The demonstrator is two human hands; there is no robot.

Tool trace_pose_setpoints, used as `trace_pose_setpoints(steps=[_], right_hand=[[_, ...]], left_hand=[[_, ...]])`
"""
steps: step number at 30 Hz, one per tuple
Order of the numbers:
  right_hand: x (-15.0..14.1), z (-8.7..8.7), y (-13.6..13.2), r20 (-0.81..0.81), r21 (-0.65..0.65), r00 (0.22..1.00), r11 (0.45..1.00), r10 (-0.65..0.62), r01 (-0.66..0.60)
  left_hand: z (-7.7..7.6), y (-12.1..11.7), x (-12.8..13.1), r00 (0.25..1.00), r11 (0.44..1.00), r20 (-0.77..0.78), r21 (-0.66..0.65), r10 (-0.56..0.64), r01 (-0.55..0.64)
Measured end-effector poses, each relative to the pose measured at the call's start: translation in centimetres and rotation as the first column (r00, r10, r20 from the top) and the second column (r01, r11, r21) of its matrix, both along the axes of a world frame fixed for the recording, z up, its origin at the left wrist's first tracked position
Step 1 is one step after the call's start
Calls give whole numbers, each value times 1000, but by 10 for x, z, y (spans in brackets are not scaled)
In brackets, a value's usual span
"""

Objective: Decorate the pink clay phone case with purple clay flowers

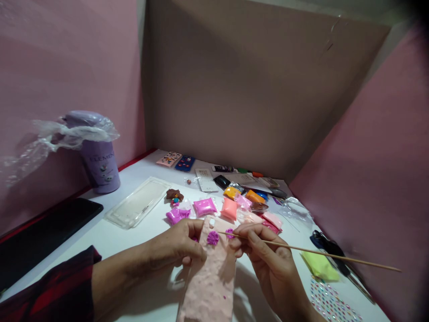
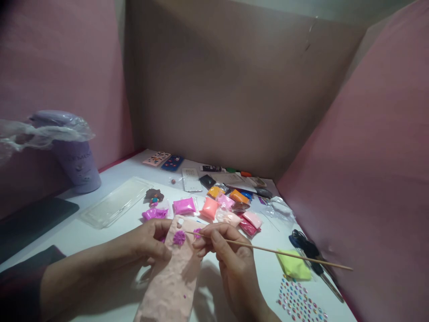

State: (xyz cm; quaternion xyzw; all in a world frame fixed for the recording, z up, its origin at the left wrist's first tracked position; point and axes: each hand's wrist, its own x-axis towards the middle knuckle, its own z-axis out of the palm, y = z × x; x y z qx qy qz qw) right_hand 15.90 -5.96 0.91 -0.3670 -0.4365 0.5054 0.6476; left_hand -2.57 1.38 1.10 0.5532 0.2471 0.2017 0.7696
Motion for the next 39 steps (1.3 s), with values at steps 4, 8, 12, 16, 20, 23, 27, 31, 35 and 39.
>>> trace_pose_setpoints(steps=[4,8,12,16,20,23,27,31,35,39], right_hand=[[0,1,0,33,-1,999,1000,24,-24],[0,1,0,36,6,999,1000,19,-19],[0,1,0,13,-5,1000,1000,-28,28],[-1,1,-1,13,-11,1000,1000,-23,23],[-1,2,-1,22,-18,999,1000,-25,25],[0,2,-1,11,-19,999,999,-33,33],[0,2,1,10,-19,1000,999,-27,27],[0,2,1,13,-32,1000,999,-15,16],[0,1,0,2,-29,1000,999,-23,23],[0,1,0,11,-40,1000,999,-27,28]], left_hand=[[2,0,0,1000,1000,8,-8,-5,5],[3,0,0,999,1000,31,-22,-19,20],[2,-1,0,1000,1000,20,-23,-6,6],[1,-1,0,1000,1000,-11,-21,13,-13],[2,-1,0,1000,999,-13,-36,5,-6],[3,-2,0,1000,999,0,-46,2,-2],[2,-1,0,1000,999,3,-34,4,-4],[1,0,-1,1000,1000,-5,-14,0,0],[-1,1,-1,1000,1000,-13,4,11,-11],[0,-1,0,1000,999,-3,-44,22,-22]])
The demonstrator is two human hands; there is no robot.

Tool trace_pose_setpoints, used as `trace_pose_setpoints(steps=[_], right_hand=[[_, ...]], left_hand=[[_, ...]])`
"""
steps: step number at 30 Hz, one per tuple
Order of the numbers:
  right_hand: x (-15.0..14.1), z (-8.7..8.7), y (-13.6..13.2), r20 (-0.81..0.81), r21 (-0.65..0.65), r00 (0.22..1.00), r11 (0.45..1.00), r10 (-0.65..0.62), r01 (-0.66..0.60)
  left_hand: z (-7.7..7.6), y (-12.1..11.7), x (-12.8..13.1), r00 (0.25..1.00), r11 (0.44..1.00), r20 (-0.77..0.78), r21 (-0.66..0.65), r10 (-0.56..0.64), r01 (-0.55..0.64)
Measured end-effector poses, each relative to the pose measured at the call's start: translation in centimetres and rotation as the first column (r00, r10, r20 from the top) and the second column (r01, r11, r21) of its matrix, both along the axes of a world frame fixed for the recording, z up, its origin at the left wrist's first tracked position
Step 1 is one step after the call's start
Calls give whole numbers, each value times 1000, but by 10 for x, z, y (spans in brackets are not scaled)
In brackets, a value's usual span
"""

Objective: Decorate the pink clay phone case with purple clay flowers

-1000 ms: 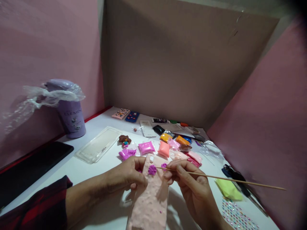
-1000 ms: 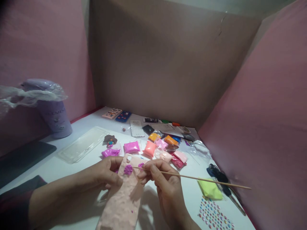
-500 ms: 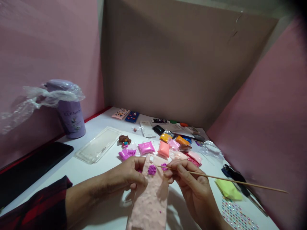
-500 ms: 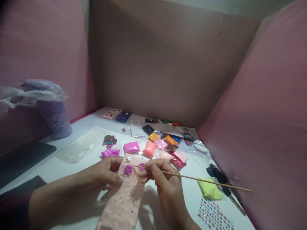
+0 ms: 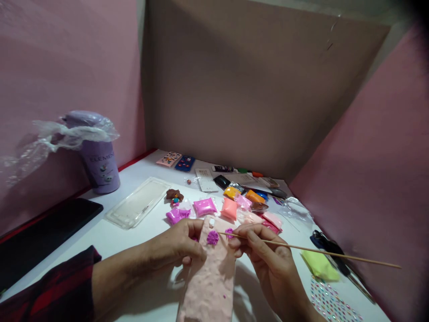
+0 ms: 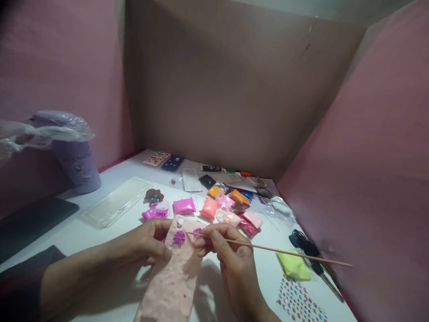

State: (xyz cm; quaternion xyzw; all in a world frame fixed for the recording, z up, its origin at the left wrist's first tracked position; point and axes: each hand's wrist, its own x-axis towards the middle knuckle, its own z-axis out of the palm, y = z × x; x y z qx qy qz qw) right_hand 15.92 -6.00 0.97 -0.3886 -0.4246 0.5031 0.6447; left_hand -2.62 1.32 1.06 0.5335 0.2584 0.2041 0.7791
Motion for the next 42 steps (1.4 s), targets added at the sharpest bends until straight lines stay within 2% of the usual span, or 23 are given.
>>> trace_pose_setpoints(steps=[5,12,18,22,24,26,30,32,33,35,38,40,42], right_hand=[[1,0,0,-17,15,1000,1000,-13,13],[1,-3,0,-24,-4,1000,1000,11,-11],[-1,0,0,62,29,997,998,51,-53],[0,1,-4,186,118,981,990,50,-73],[1,0,-7,298,202,954,977,8,-71],[1,-1,-11,396,305,914,951,-86,-43],[-3,-4,-16,470,467,790,871,-393,156],[-4,-4,-18,482,475,746,853,-460,219],[-3,-3,-18,491,455,750,865,-443,213],[0,0,-19,507,431,793,896,-338,106],[8,9,-16,472,305,880,946,-47,-113],[14,14,-12,362,217,921,948,144,-233],[17,16,-9,215,128,948,955,236,-267]], left_hand=[[8,-3,2,999,996,44,-84,12,-8],[13,-3,3,997,995,58,-96,44,-38],[11,-3,4,997,993,42,-97,70,-65],[11,-2,4,994,990,37,-99,102,-98],[10,-1,4,993,987,22,-107,119,-116],[10,-1,4,991,986,19,-111,129,-126],[8,-1,4,989,985,20,-100,147,-144],[6,-1,4,989,984,17,-101,148,-145],[6,0,3,989,984,20,-103,146,-143],[5,0,3,990,985,30,-102,140,-137],[4,0,3,989,986,38,-94,141,-137],[5,1,3,990,986,34,-93,139,-135],[5,1,4,990,986,28,-95,142,-138]])
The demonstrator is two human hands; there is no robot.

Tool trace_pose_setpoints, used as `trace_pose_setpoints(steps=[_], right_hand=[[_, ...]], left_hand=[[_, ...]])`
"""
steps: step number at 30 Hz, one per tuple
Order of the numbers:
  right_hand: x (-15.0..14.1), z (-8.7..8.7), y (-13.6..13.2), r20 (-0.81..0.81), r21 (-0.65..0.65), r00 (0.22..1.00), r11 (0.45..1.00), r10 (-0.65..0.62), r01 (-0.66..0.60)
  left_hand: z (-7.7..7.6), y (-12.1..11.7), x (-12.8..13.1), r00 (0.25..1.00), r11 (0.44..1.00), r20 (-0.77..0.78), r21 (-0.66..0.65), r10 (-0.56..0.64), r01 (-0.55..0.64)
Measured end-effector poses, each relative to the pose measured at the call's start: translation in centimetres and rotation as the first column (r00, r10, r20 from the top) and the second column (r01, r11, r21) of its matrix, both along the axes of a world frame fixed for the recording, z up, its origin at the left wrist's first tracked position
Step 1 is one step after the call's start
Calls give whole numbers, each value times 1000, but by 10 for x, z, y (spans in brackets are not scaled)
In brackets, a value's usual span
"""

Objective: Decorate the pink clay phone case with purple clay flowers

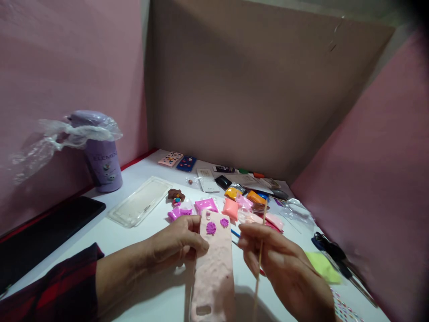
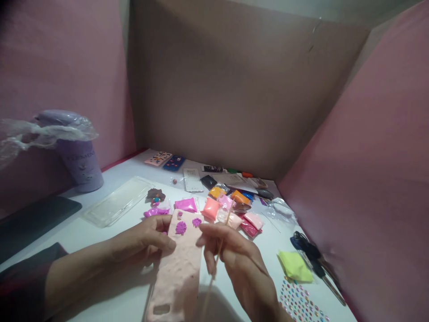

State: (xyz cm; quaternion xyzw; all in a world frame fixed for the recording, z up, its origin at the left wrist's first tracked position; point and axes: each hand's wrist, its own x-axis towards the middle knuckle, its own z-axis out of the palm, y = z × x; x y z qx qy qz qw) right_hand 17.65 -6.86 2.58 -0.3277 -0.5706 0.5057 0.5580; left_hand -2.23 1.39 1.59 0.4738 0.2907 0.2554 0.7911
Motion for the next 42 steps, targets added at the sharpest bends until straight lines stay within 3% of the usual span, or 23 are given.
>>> trace_pose_setpoints(steps=[2,4,8,12,15,18,21,26,42], right_hand=[[0,-1,1,-21,-119,1000,993,-17,14],[-3,-5,-3,79,-178,996,983,-36,50],[-11,-10,-13,355,-20,935,1000,-10,19],[-15,-14,-10,526,125,850,992,-38,-33],[-15,-18,-4,679,153,725,988,-116,15],[-14,-21,-1,801,210,577,978,-161,-19],[-13,-24,-1,824,287,519,957,-227,-36],[-14,-25,-1,821,305,503,952,-270,14],[-18,-25,1,771,262,574,959,-276,110]], left_hand=[[1,0,0,1000,1000,-11,-1,9,-9],[2,-1,0,1000,1000,-24,2,19,-19],[1,-1,1,999,1000,-34,8,29,-28],[-1,0,0,999,1000,-35,11,24,-24],[-2,0,0,1000,1000,-14,26,16,-15],[-2,0,0,1000,999,-6,31,17,-16],[-3,0,0,1000,1000,-7,27,12,-12],[-3,0,0,1000,1000,-1,7,9,-9],[-1,1,0,1000,999,-12,16,28,-28]])
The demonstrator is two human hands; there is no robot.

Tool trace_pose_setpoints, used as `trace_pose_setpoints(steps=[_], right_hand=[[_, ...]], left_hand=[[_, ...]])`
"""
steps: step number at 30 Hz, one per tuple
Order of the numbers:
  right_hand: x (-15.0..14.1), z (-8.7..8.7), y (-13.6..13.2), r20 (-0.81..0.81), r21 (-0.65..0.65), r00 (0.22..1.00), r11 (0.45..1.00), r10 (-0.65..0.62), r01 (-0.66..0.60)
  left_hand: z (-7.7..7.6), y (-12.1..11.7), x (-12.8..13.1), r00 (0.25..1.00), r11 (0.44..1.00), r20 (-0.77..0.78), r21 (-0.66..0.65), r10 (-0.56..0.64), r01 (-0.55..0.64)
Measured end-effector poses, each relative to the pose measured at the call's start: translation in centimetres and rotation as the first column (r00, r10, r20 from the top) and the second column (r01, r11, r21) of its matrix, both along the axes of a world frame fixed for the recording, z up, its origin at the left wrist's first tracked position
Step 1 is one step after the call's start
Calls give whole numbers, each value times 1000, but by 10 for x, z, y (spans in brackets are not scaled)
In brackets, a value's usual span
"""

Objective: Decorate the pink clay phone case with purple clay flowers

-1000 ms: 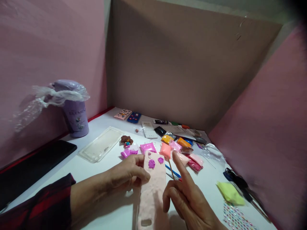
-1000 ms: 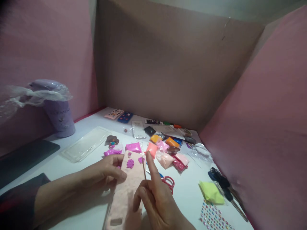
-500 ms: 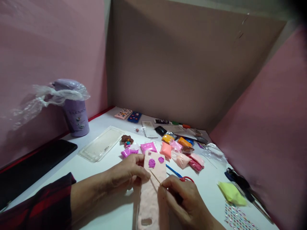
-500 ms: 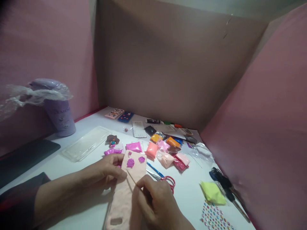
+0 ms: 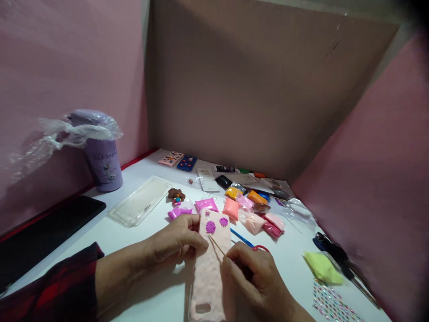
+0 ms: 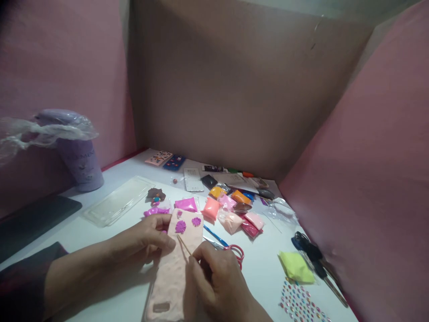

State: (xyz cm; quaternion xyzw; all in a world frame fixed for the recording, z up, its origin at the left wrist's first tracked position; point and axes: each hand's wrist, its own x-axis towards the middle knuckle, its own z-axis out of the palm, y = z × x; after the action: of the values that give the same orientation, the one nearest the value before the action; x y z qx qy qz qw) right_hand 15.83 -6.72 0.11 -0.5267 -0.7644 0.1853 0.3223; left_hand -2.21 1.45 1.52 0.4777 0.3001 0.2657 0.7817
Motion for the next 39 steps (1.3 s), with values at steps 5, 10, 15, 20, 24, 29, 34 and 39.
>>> trace_pose_setpoints(steps=[5,10,15,20,24,29,34,39], right_hand=[[0,1,-1,17,-17,1000,1000,-8,8],[-1,3,-1,23,-23,999,999,-25,25],[-2,2,-1,17,-22,999,999,-33,33],[-3,2,-3,7,-3,999,999,-41,41],[-3,2,-1,-4,12,999,999,-44,44],[-2,0,0,-14,17,998,998,-53,53],[-2,1,-2,8,2,999,999,-42,42],[-3,3,-1,13,-3,999,999,-37,37]], left_hand=[[1,-1,0,1000,1000,10,-2,-5,5],[1,-1,0,1000,1000,-1,6,-2,2],[0,-1,0,1000,1000,13,11,-10,10],[1,-1,0,1000,1000,15,7,-12,11],[1,-1,0,1000,1000,14,9,-12,11],[0,-1,0,1000,1000,25,8,-6,6],[-2,0,-1,1000,1000,23,12,-2,2],[-3,1,0,1000,1000,15,19,3,-3]])
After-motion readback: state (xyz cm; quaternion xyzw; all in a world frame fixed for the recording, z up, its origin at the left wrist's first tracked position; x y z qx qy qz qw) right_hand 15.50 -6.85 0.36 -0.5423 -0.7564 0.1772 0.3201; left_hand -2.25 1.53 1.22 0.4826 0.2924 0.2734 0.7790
